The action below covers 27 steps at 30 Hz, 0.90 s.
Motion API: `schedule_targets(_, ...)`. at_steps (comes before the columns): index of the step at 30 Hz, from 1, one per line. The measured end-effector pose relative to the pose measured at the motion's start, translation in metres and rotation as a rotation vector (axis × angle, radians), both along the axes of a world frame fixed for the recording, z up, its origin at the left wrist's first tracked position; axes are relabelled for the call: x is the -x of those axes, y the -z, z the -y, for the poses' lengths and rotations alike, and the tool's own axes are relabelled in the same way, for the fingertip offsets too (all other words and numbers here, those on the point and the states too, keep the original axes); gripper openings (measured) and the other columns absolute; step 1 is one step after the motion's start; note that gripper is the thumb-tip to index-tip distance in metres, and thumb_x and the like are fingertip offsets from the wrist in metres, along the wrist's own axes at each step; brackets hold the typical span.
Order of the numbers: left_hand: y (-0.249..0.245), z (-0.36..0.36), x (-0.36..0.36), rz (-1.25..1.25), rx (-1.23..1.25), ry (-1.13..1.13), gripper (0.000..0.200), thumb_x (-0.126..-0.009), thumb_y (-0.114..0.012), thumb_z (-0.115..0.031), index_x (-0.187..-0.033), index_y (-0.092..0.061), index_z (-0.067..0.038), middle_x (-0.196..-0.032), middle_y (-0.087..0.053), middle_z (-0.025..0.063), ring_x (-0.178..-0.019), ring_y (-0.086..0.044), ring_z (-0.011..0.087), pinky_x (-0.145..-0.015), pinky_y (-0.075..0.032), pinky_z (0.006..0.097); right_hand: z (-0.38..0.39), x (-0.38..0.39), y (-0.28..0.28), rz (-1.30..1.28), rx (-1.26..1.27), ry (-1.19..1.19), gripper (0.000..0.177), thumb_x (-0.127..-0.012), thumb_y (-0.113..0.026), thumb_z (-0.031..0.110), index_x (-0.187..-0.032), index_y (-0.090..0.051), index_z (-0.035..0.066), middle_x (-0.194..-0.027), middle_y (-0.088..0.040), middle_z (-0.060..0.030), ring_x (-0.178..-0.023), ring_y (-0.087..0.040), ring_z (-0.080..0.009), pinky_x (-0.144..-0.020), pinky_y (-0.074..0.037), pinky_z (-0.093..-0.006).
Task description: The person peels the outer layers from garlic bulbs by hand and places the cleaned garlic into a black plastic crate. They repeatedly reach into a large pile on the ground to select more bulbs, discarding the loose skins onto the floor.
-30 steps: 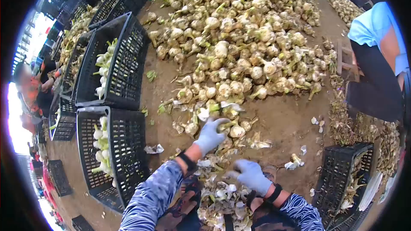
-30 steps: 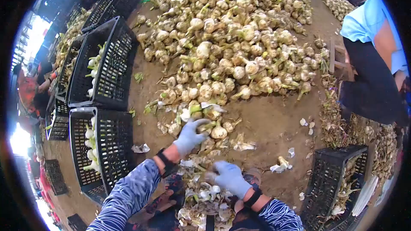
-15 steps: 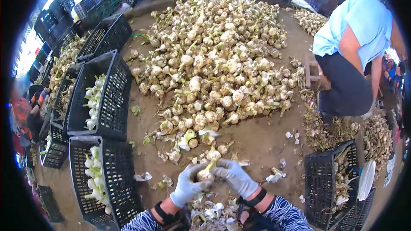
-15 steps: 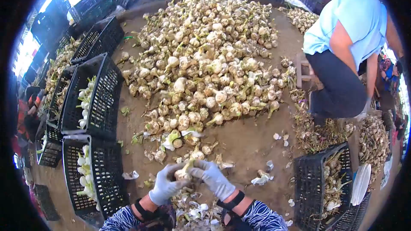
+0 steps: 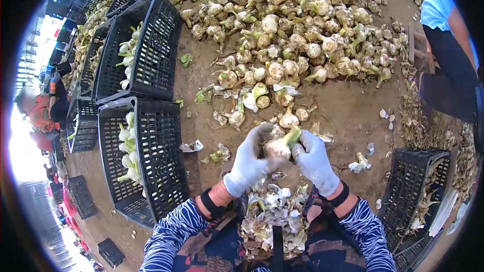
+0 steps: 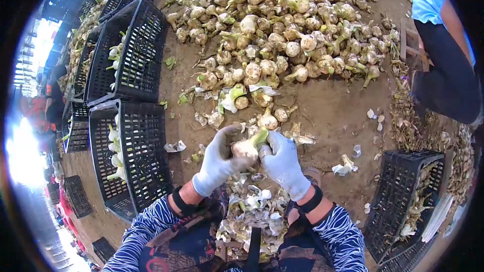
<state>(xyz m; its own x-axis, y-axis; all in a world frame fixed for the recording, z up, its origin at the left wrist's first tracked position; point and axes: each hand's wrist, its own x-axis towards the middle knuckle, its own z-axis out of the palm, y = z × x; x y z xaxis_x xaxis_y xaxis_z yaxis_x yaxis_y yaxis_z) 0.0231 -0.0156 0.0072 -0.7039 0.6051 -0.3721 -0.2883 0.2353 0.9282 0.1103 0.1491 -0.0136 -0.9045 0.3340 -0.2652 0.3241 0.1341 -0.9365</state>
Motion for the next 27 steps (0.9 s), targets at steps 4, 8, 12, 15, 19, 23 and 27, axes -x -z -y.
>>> schedule_targets(4,0.064,0.013,-0.004,0.702,-0.369,-0.168,0.047,-0.096,-0.055,-0.043,-0.125,-0.052,-0.007,-0.104,-0.065,0.0077,-0.076,-0.064,0.0132,-0.055,-0.048,0.0207,0.014,0.0,-0.016,-0.061,0.442,0.074,0.029,-0.085,-0.046,-0.004,-0.108,-0.064,-0.002,-0.093,-0.066,-0.0013,-0.083,-0.058,-0.011,-0.076,-0.047,-0.0268)
schedule_targets(8,0.037,0.008,0.008,0.763,-0.178,-0.175,0.07,-0.096,-0.038,-0.066,-0.135,-0.046,-0.008,-0.109,-0.064,0.0079,-0.075,-0.064,0.015,-0.06,-0.051,0.0262,0.013,0.0,-0.009,0.124,0.445,0.133,0.028,-0.086,-0.05,-0.002,-0.111,-0.061,-0.001,-0.094,-0.065,-0.0039,-0.078,-0.057,-0.012,-0.074,-0.048,-0.0287)
schedule_targets(12,0.025,0.003,-0.007,0.336,-0.109,-0.208,0.065,-0.096,-0.049,-0.06,-0.135,-0.046,-0.007,-0.11,-0.062,0.004,-0.081,-0.061,0.0106,-0.061,-0.05,0.024,0.02,-0.001,-0.007,-0.212,-0.347,-0.281,0.022,-0.084,-0.055,0.001,-0.105,-0.062,0.001,-0.09,-0.064,-0.0123,-0.083,-0.064,-0.0182,-0.072,-0.051,-0.0352)
schedule_targets(15,0.038,0.011,-0.008,0.485,-0.218,-0.266,0.055,-0.097,-0.051,-0.056,-0.124,-0.055,-0.008,-0.1,-0.065,0.0027,-0.072,-0.06,0.0106,-0.057,-0.048,0.0232,0.023,-0.003,-0.012,-0.109,0.167,-0.291,0.019,-0.087,-0.054,0.005,-0.104,-0.062,0.0,-0.091,-0.065,-0.0109,-0.081,-0.066,-0.0184,-0.07,-0.053,-0.035)
schedule_targets(19,0.028,0.021,0.002,0.821,-0.378,-0.132,0.048,-0.096,-0.053,-0.054,-0.106,-0.063,-0.008,-0.082,-0.065,0.0011,-0.055,-0.053,0.0095,-0.044,-0.038,0.0222,0.0,0.0,-0.017,0.084,0.944,0.123,0.02,-0.091,-0.052,0.01,-0.101,-0.061,-0.004,-0.081,-0.064,-0.0075,-0.063,-0.061,-0.0146,-0.059,-0.053,-0.0288)
schedule_targets(23,0.026,0.024,0.007,0.801,-0.209,0.132,0.047,-0.095,-0.056,-0.052,-0.105,-0.062,-0.007,-0.08,-0.064,0.0011,-0.052,-0.05,0.0075,-0.041,-0.033,0.0217,-0.026,0.008,0.011,-0.118,0.981,0.362,0.021,-0.091,-0.054,0.016,-0.102,-0.059,-0.001,-0.087,-0.064,-0.0072,-0.064,-0.061,-0.0169,-0.06,-0.053,-0.0318)
schedule_targets(27,0.018,0.022,0.003,0.734,-0.211,0.091,0.062,-0.093,-0.057,-0.057,-0.121,-0.057,-0.002,-0.09,-0.065,0.0034,-0.067,-0.061,0.0092,-0.049,-0.043,0.0222,-0.05,0.006,0.037,0.082,-0.327,-0.168,0.048,-0.092,-0.06,0.025,-0.135,-0.048,0.008,-0.101,-0.064,-0.0057,-0.083,-0.065,-0.0187,-0.065,-0.055,-0.0327)
